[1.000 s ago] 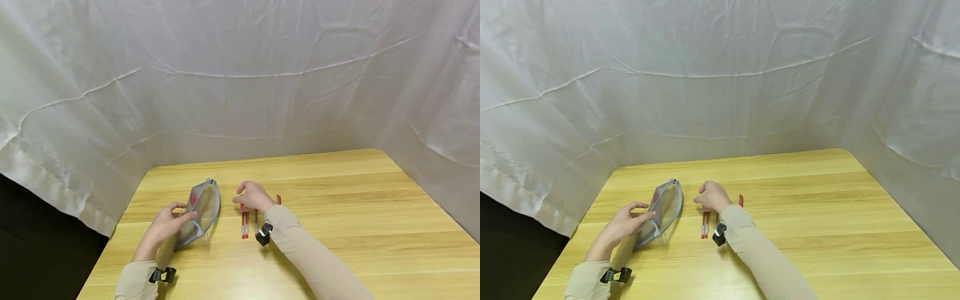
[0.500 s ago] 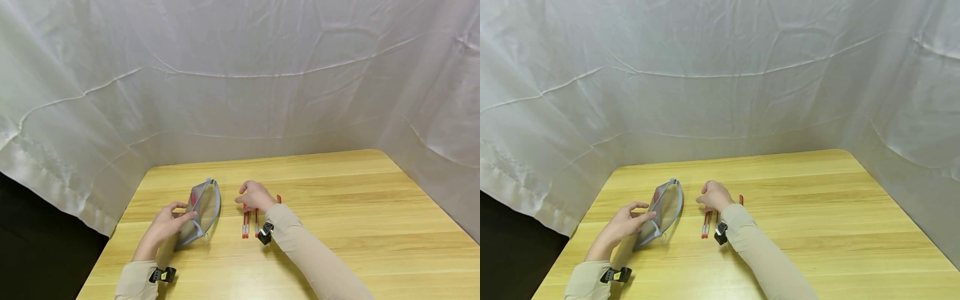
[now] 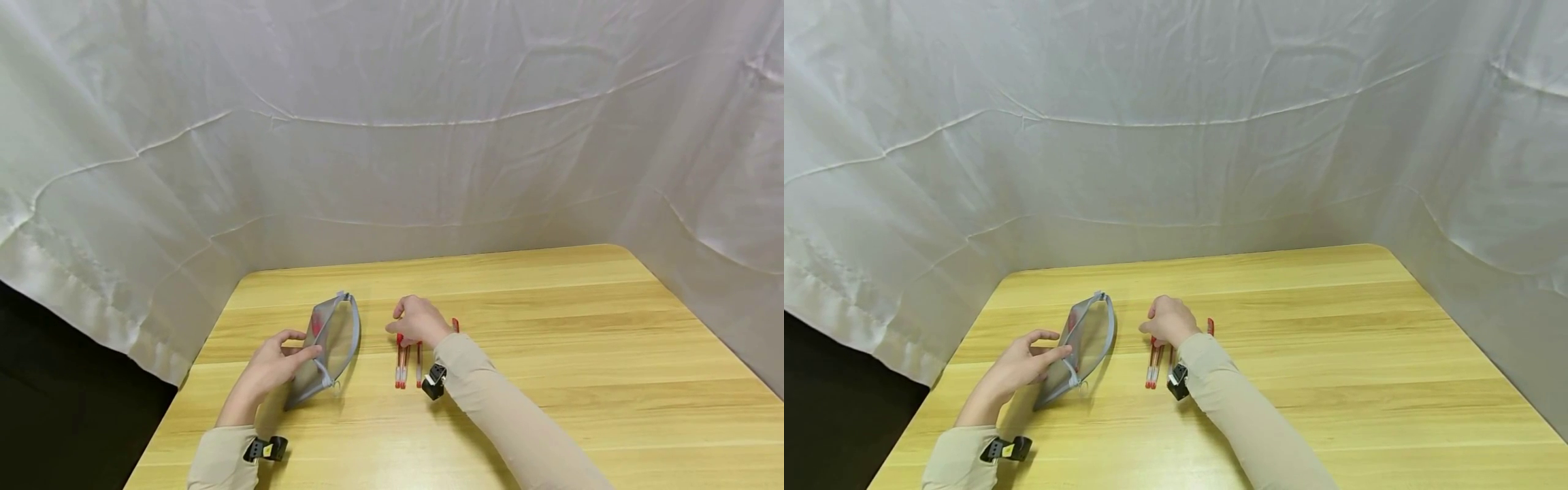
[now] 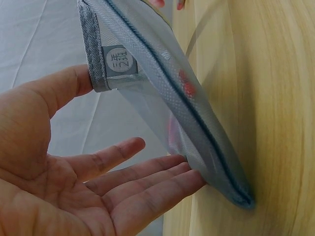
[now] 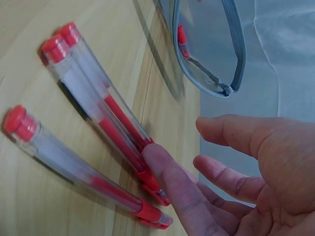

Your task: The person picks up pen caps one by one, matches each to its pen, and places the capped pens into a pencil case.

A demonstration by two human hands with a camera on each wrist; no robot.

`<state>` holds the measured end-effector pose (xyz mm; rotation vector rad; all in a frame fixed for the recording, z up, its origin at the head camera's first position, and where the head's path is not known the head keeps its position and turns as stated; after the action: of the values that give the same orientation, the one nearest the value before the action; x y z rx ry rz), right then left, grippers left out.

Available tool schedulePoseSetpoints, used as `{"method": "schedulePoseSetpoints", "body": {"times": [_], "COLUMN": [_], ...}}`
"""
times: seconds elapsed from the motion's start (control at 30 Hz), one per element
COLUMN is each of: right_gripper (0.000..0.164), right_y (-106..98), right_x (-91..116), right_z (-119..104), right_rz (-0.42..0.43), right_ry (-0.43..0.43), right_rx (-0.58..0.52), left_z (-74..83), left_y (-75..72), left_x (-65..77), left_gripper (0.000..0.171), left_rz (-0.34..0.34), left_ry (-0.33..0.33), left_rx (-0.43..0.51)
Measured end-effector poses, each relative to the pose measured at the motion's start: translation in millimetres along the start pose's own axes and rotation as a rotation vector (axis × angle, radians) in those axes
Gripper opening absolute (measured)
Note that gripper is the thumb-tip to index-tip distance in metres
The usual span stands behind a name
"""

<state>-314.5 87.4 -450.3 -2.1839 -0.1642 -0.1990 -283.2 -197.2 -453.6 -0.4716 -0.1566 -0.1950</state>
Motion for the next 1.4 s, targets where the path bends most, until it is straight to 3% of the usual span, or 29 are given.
{"method": "schedulePoseSetpoints", "body": {"times": [0.33,0.73,1.13,1.23,1.4], "right_gripper": [0.033,0.03,0.03,0.029,0.036], "right_y": [9,23,30,30,28], "right_x": [3,1,0,-1,-5], "right_z": [-11,-24,-28,-26,-24], "right_rz": [-0.028,-0.002,-0.008,-0.045,-0.119], "right_ry": [-0.034,-0.122,-0.131,-0.128,-0.103], "right_rx": [-0.05,0.111,0.123,0.071,-0.167], "left_z": [1.1,1.3,1.7,1.6,2.1], "left_y": [1.4,1.5,1.8,1.9,1.8], "left_x": [2.5,1.9,2.5,2.7,2.6], "left_gripper": [0.065,0.063,0.063,0.062,0.063], "left_rz": [-0.006,-0.005,-0.008,-0.008,-0.01], "left_ry": [0.012,0.02,0.02,0.019,0.024], "left_rx": [0.007,0.01,0.005,0.003,0.002]}}
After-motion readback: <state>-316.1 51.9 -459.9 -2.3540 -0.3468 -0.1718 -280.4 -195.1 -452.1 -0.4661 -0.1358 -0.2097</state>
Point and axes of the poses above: each hand's wrist, its own x-axis away from the middle knuckle, its own y-axis out of the palm, z = x × y, the point moved 7 cm from there along -x, towards the middle knuckle, and after that the axes turned 10 degrees about x, right-handed, at the moved point
